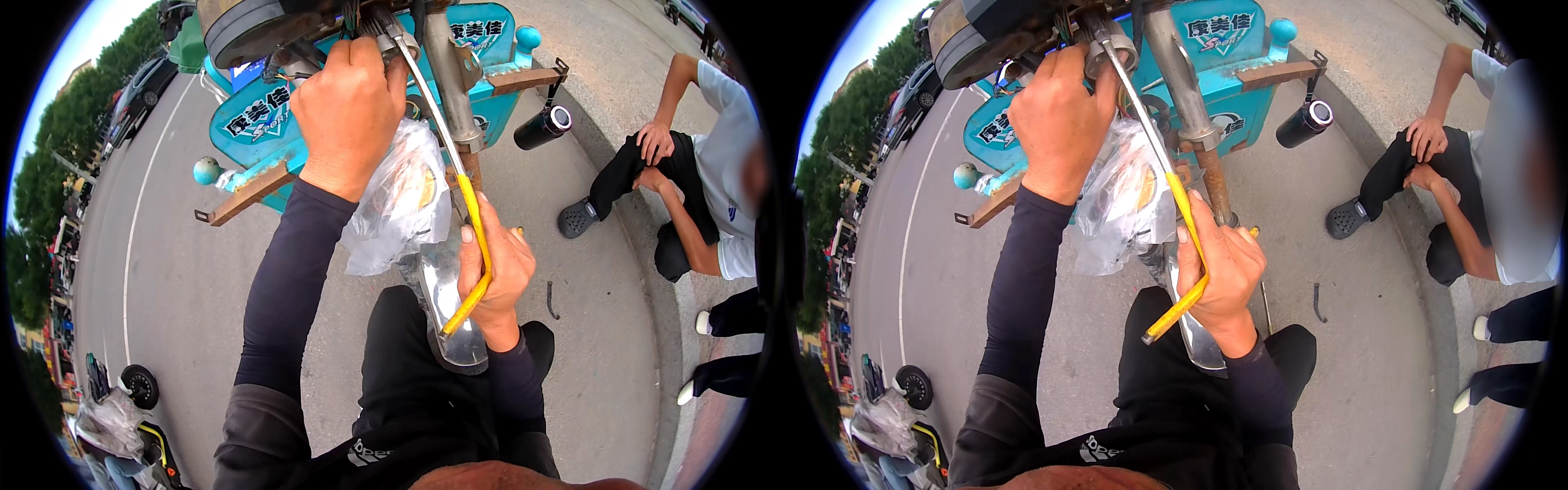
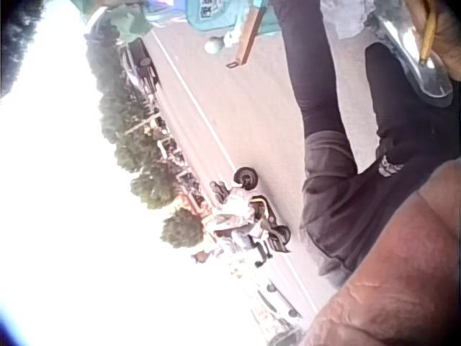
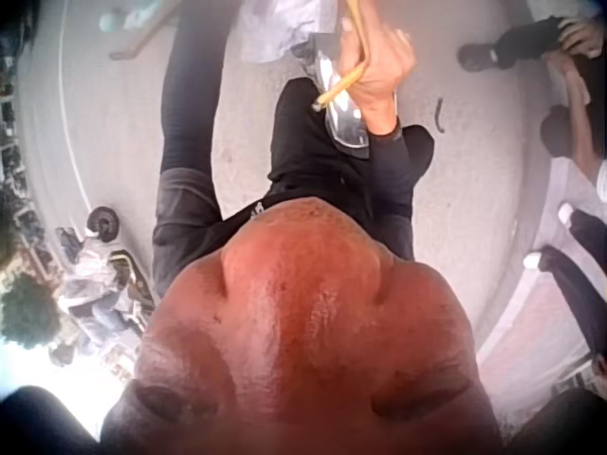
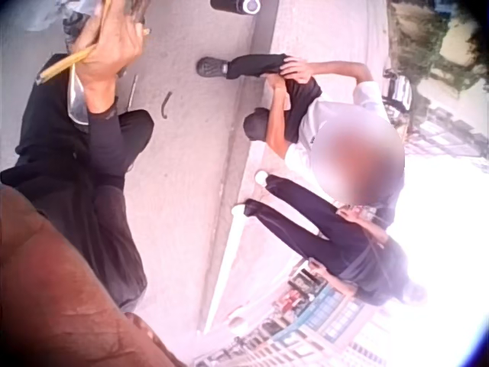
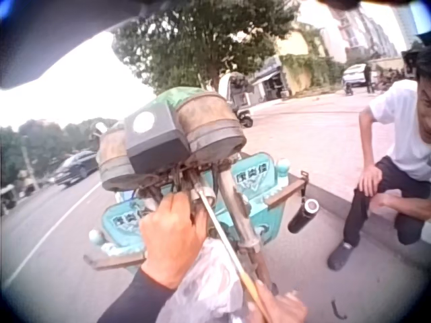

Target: The person repairs a teal electric scooter on a city sidewalk. They remove a plastic bag from the front assembly, use a yellow wrench to tighten bolts on the handlebar stem, and adjust the dashboard area. The person then gathers tools and interacts with bystanders.

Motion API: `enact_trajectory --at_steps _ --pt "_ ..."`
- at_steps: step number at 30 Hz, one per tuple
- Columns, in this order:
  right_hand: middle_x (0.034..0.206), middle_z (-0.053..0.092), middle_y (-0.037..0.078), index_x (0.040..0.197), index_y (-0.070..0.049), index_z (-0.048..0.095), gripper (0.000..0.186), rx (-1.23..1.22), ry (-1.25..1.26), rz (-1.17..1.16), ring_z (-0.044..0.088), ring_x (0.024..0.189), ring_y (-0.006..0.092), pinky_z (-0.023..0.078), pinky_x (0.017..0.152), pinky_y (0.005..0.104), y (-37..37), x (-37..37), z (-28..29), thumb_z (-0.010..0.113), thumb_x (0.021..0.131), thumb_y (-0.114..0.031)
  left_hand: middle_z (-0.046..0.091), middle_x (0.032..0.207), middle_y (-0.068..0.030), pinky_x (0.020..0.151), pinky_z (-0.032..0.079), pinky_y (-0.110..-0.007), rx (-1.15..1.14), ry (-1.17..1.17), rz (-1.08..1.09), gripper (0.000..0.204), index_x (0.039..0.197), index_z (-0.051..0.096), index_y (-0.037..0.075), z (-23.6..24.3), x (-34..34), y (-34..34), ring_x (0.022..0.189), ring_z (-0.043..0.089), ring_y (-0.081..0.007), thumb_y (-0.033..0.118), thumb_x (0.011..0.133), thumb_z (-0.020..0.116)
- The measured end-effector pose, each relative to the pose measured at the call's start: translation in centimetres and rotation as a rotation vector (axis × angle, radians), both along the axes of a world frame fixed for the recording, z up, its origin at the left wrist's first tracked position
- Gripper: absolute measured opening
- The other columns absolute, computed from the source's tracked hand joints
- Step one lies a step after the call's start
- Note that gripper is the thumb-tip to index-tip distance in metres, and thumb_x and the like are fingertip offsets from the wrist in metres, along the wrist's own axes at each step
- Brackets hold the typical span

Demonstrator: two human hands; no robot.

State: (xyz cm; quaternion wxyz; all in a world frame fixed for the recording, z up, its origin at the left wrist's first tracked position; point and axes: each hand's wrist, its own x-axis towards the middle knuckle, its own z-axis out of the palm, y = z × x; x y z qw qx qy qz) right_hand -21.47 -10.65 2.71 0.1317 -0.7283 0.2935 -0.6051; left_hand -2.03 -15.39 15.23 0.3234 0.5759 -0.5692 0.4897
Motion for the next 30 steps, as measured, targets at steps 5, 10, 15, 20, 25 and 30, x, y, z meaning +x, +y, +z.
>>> enact_trajectory --at_steps 5,10,15,20,25,30 --pt "0.077 0.069 0.013 0.122 0.006 0.066 0.036 0.288 -0.147 0.135 0.061 0.058 0.0153 0.046 0.058 0.0268 1.0 -0.1 0.7 0.067 0.090 -0.009 0.069 0.084 -0.0111 0.053 0.052 -0.038 0.040 0.046 0.018 0.023 0.090 0.068 0.006 0.3 -0.3 0.3 0.062 0.068 -0.0313 0.026 0.081 0.076" --pt "0.088 0.071 0.009 0.127 0.009 0.062 0.041 0.506 -0.263 0.302 0.061 0.072 0.0093 0.049 0.068 0.0236 1.8 -0.3 1.0 0.065 0.096 -0.017 0.069 0.084 -0.0116 0.054 0.053 -0.039 0.055 0.054 0.012 0.023 0.091 0.069 0.006 0.2 -0.1 0.7 0.063 0.068 -0.0320 0.025 0.082 0.076" --pt "0.089 0.061 0.004 0.133 0.011 0.056 0.051 0.680 -0.502 0.507 0.052 0.073 0.0071 0.041 0.066 0.0218 1.2 -0.3 -0.4 0.067 0.096 -0.022 0.065 0.078 -0.0114 0.050 0.051 -0.041 0.027 0.028 -0.016 0.025 0.082 0.063 0.006 0.3 -0.1 0.4 0.059 0.066 -0.0334 0.028 0.083 0.075" --pt "0.065 0.034 -0.009 0.138 0.015 0.048 0.056 0.897 -0.722 0.709 0.027 0.053 0.0020 0.023 0.052 0.0223 1.8 0.0 0.9 0.065 0.096 -0.019 0.070 0.085 -0.0121 0.056 0.052 -0.040 0.072 0.079 0.021 0.026 0.097 0.072 0.006 0.4 -0.3 0.8 0.067 0.068 -0.0334 0.024 0.079 0.079" --pt "0.060 0.026 -0.010 0.138 0.014 0.047 0.053 0.998 -0.865 0.857 0.020 0.049 0.0025 0.021 0.051 0.0236 1.9 -0.1 1.5 0.060 0.097 -0.017 0.070 0.085 -0.0125 0.056 0.052 -0.040 0.062 0.084 0.006 0.026 0.097 0.072 0.006 0.3 -0.2 0.7 0.067 0.068 -0.0336 0.025 0.079 0.079" --pt "0.058 0.024 -0.010 0.139 0.013 0.045 0.052 1.040 -0.895 0.942 0.019 0.047 0.0032 0.023 0.051 0.0240 1.8 -0.5 1.5 0.057 0.098 -0.017 0.070 0.085 -0.0130 0.056 0.052 -0.040 0.051 0.079 0.007 0.025 0.095 0.072 0.006 0.4 -0.3 0.6 0.067 0.067 -0.0342 0.025 0.080 0.079"
